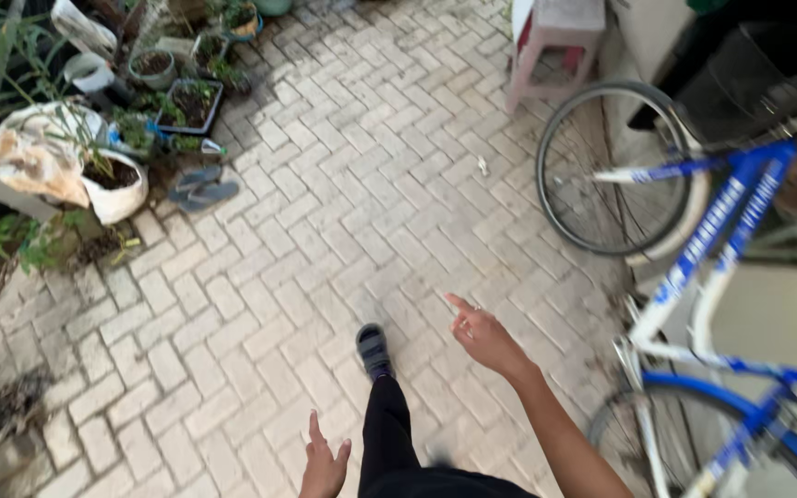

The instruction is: The person picks several small red peppers from a surface, collects them in their hand, and then tends to various potted plants by hand, including moving small containers, clearing dried leaves, and checking foliage.

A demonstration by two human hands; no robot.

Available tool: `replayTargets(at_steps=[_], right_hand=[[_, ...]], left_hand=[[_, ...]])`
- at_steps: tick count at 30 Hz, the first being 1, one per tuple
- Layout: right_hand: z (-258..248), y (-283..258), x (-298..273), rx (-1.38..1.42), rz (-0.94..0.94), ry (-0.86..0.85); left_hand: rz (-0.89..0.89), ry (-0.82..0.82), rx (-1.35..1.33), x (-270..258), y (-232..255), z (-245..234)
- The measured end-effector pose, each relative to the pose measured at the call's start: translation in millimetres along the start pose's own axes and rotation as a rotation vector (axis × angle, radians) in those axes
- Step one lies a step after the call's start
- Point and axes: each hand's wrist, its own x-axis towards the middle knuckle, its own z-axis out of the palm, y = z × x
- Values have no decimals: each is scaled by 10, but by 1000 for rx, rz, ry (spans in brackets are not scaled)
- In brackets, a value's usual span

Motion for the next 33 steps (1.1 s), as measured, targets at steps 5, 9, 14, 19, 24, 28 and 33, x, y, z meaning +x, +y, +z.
replayTargets(at_steps=[5,9,14,19,24,28,33], right_hand=[[244,532,1362,-231,357,-190],[194,1106,2074,-82,450,-177],[-161,1487,2804,73,584,122],[-417,1986,3802,-14,751,183],[-912,2512,5376,-97,709,50],[-1463,2508,7143,-68,425,38],[-1878,2118,9221,-130,284,-61]], left_hand=[[-171,-74,112,1844,747,-600],[371,62,-70,3013,1780,-1271],[116,-161,302,4112,3630,-1929],[312,-111,259,5403,4566,-1878],[366,99,-37,6439,4994,-1658],[27,106,-225,7069,5423,-1675],[-38,168,-269,7950,5728,-1731]])
